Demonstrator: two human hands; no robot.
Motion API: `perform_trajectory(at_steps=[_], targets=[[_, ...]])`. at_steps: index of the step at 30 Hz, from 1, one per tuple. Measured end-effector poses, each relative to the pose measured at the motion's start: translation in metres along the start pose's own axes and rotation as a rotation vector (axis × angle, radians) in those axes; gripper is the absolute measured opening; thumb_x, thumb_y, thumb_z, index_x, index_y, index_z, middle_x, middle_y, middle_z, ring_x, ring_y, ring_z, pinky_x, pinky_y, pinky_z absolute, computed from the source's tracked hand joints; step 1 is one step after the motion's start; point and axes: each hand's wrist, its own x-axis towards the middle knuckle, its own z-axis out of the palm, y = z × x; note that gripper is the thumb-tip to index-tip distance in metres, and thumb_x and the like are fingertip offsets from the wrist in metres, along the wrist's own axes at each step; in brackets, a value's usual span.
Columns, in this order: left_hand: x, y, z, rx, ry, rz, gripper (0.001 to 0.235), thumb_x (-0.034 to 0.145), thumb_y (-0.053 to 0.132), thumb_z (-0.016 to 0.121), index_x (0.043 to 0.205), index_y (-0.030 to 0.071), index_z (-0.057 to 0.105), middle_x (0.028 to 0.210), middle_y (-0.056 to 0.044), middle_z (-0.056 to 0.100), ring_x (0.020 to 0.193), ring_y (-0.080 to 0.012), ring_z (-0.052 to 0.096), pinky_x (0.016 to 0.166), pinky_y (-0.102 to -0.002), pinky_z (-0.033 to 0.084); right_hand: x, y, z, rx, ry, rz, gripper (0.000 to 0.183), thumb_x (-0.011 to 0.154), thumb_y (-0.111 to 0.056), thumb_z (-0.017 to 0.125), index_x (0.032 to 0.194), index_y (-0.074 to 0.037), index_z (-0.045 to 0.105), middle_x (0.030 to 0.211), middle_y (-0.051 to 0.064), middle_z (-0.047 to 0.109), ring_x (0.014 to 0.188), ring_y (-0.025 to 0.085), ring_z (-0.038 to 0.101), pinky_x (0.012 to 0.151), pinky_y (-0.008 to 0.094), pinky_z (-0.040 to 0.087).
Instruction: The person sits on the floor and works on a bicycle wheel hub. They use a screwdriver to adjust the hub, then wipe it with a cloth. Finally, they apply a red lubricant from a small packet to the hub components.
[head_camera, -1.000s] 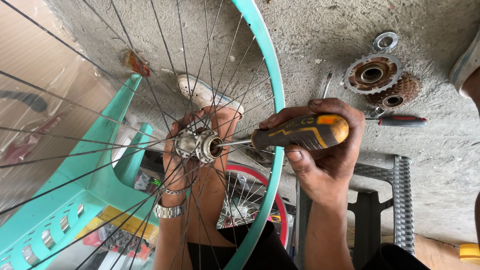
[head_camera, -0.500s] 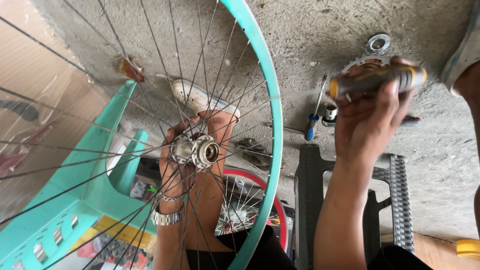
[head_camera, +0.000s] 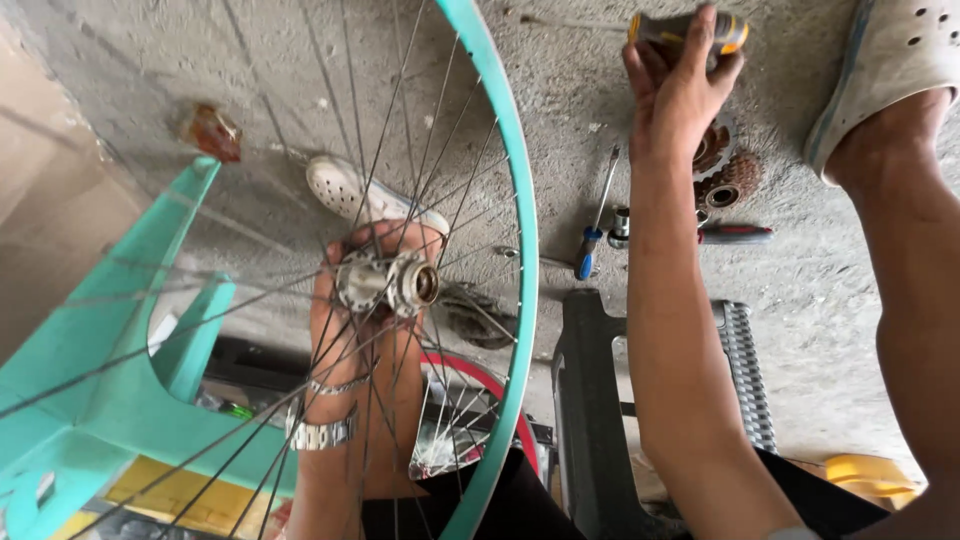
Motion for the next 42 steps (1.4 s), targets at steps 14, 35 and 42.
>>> perform_trajectory(at_steps=[14, 35, 42], targets=[[-0.016, 0.01, 0.042, 0.039, -0.115, 0.008, 0.055, 0.099, 0.051, 0.052, 0.13, 0.007, 0.062, 0.089, -0.004, 0.072, 0.065, -0.0116, 0.066, 0.049, -0.024, 0.05, 0.02, 0.042, 0.015, -0.134, 0.058, -0.062, 0.124, 0.056, -0.037, 0.08, 0.159, -0.017, 0.015, 0.152, 0.03, 0.043, 0.116, 0.047, 0.068, 0.07, 0.043, 0.072], [-0.008, 0.013, 0.028, 0.121, -0.089, -0.017, 0.052, 0.096, 0.054, 0.051, 0.128, 0.014, 0.062, 0.11, -0.006, 0.071, 0.062, -0.0121, 0.058, 0.038, -0.024, 0.035, 0.03, 0.061, 0.007, -0.156, 0.137, -0.066, 0.102, 0.066, -0.027, 0.079, 0.152, -0.014, 0.027, 0.147, 0.031, 0.047, 0.114, 0.049, 0.069, 0.061, 0.045, 0.073], [-0.006, 0.015, 0.033, 0.169, 0.015, -0.046, 0.054, 0.096, 0.053, 0.048, 0.128, 0.014, 0.065, 0.11, -0.008, 0.075, 0.055, -0.0124, 0.056, 0.036, -0.024, 0.035, 0.022, 0.053, 0.009, -0.178, 0.144, -0.057, 0.107, 0.059, -0.039, 0.078, 0.15, -0.01, 0.03, 0.144, 0.031, 0.05, 0.112, 0.045, 0.071, 0.066, 0.043, 0.073]])
